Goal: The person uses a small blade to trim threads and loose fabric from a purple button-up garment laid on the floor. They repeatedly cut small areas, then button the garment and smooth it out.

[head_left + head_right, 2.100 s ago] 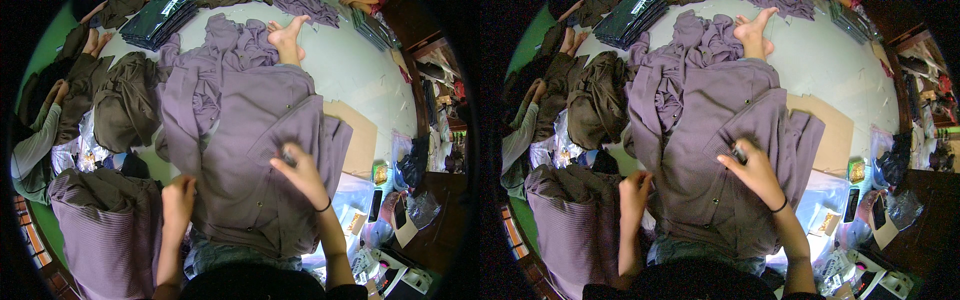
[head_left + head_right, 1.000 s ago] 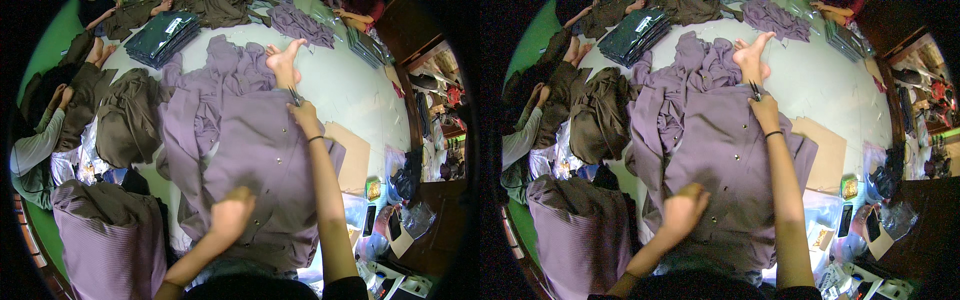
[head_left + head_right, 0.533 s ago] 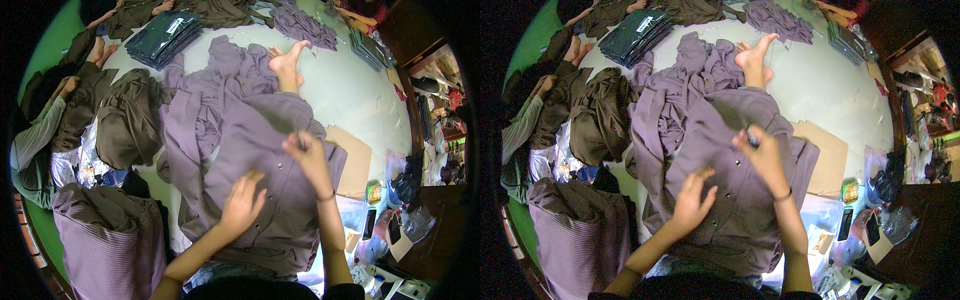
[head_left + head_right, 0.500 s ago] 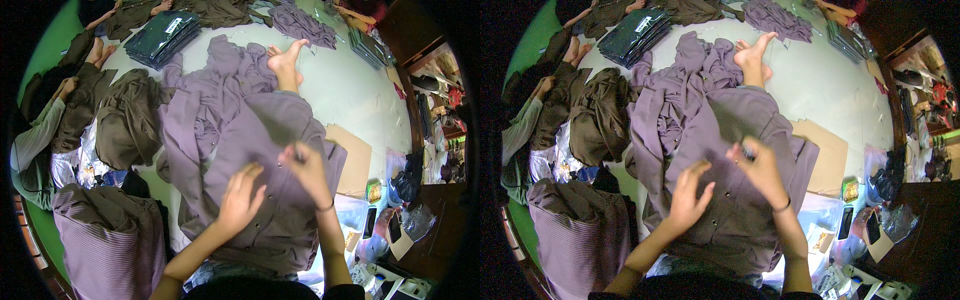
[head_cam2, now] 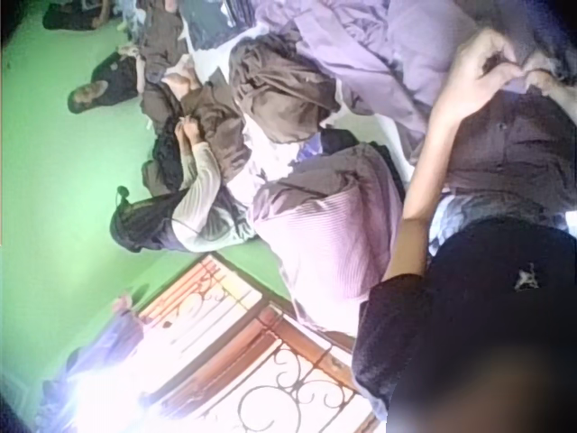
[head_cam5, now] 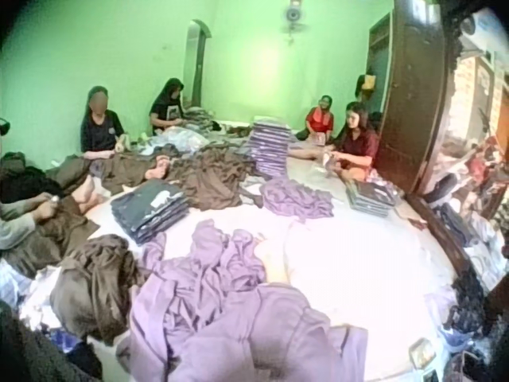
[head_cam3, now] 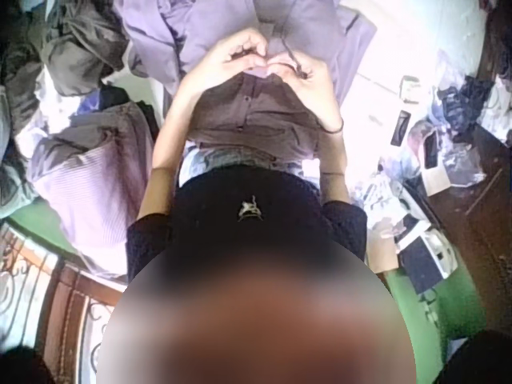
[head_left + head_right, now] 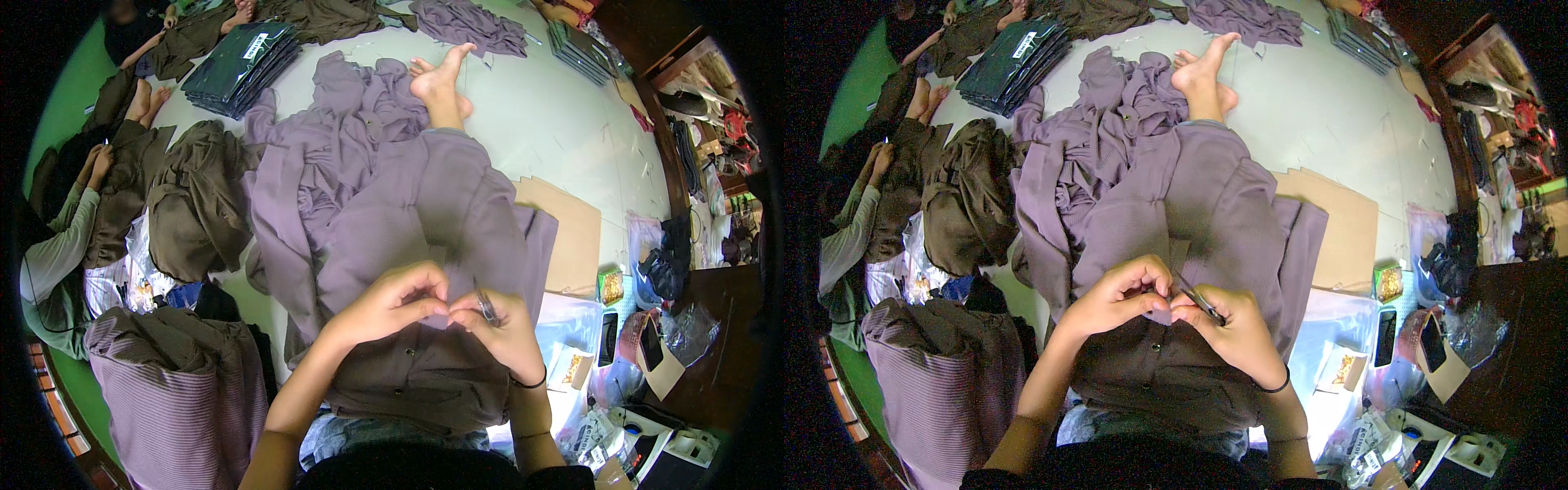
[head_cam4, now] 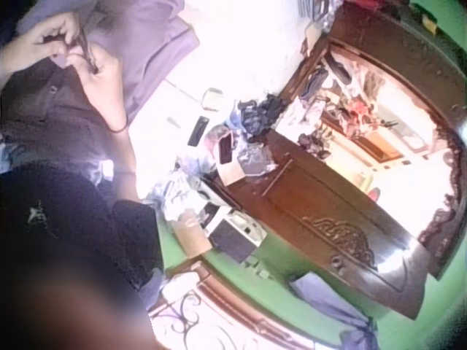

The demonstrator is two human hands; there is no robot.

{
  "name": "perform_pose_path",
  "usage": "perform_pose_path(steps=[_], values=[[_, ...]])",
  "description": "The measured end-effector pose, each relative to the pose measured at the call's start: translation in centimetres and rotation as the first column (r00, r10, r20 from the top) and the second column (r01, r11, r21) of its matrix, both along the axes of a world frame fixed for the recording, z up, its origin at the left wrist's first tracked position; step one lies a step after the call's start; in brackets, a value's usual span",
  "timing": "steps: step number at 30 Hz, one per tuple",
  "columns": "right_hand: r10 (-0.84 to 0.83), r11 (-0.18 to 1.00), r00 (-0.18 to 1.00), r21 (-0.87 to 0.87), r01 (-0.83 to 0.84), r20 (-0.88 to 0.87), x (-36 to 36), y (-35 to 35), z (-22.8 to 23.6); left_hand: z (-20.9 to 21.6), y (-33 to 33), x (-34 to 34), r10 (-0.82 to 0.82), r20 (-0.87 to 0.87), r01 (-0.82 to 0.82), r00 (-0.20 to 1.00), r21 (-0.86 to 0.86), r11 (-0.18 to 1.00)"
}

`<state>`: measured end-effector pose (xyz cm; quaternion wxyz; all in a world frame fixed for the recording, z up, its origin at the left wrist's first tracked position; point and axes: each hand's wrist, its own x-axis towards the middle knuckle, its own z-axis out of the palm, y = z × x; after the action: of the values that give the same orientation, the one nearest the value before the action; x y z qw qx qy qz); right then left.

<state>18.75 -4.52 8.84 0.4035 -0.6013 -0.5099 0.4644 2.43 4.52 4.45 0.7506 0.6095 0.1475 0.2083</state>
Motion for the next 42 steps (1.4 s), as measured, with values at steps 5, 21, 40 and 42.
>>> perform_pose_path(steps=[5,21,40,42], values=[[-0.055,0.996,0.974,-0.057,0.069,0.218,0.0,-0.4,0.3,0.6,-0.5,-0.1,-0.001,-0.047,0.003,0.999,0.040,0.999],[-0.145,0.974,0.935,0.214,0.078,0.323,-0.2,0.4,-0.7,2.0,-0.7,-0.8,0.086,-0.144,-0.069,0.986,0.121,0.990],[-0.003,0.915,0.978,-0.396,-0.082,-0.209,0.8,-2.8,-1.4,1.5,-1.4,-1.1,0.227,-0.138,-0.240,0.964,-0.082,0.967],[-0.009,0.921,0.979,-0.384,-0.071,-0.202,0.6,-2.6,-1.4,1.5,-1.5,-1.0,0.224,-0.134,-0.235,0.965,-0.072,0.969]])
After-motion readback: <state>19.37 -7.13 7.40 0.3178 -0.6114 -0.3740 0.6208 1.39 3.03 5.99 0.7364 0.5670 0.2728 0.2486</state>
